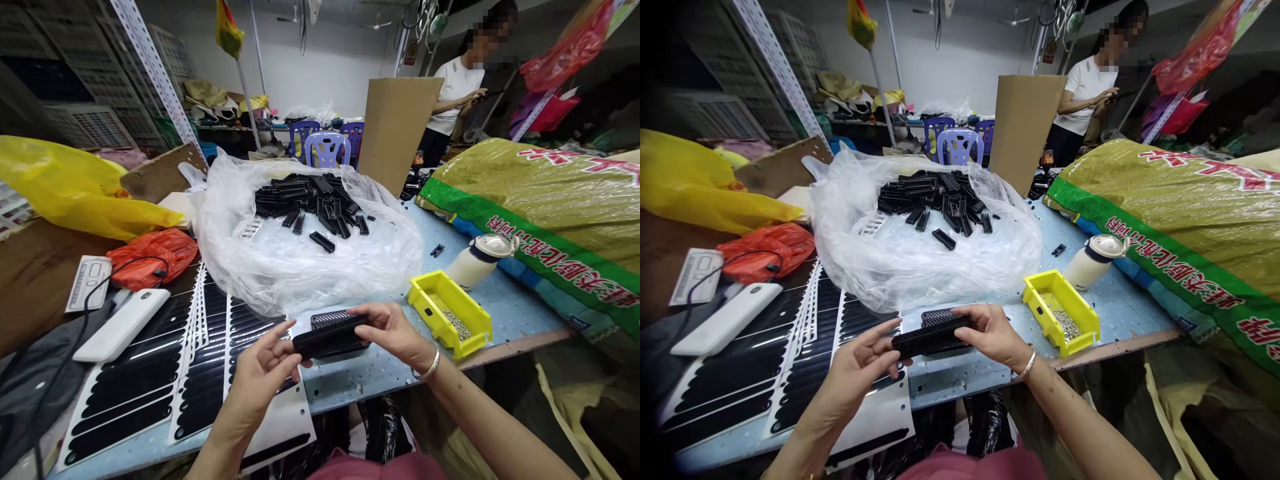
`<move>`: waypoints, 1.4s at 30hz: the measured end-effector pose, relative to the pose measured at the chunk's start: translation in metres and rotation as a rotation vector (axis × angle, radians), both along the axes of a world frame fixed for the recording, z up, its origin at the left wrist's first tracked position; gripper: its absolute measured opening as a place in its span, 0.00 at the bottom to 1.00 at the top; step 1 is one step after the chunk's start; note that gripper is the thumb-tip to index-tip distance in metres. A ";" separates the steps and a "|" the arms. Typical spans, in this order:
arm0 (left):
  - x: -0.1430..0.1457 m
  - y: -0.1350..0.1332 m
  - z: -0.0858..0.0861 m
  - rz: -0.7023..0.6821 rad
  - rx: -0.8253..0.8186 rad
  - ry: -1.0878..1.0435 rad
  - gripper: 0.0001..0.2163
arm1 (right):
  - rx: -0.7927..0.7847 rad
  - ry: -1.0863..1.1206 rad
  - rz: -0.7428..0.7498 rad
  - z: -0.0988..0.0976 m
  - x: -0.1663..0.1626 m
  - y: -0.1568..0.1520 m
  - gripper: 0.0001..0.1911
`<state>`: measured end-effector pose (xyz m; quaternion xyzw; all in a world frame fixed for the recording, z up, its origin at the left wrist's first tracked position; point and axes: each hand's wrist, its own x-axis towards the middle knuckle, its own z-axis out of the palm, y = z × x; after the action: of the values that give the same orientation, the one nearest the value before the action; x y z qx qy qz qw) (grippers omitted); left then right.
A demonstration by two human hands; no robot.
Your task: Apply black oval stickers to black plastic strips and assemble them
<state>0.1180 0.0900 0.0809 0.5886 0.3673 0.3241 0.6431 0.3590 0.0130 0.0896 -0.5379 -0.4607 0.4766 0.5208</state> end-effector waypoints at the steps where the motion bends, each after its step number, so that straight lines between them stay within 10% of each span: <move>1: 0.001 0.000 -0.004 -0.013 -0.017 0.015 0.23 | 0.006 -0.087 -0.006 -0.003 0.001 -0.005 0.20; 15: 0.012 -0.019 -0.067 -0.128 0.762 0.503 0.11 | -0.006 -0.830 -0.158 -0.076 0.007 -0.052 0.13; 35: 0.022 -0.008 -0.077 0.045 0.295 0.489 0.19 | -0.208 -0.652 -0.250 -0.083 0.009 -0.044 0.25; 42: 0.028 -0.030 -0.065 0.242 0.021 -0.044 0.31 | -0.116 -0.646 -0.256 -0.083 0.012 -0.049 0.22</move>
<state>0.1456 0.0599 0.0155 0.5394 0.4182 0.4162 0.6008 0.3712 -0.0363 0.0067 -0.7431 -0.5024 0.2382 0.3724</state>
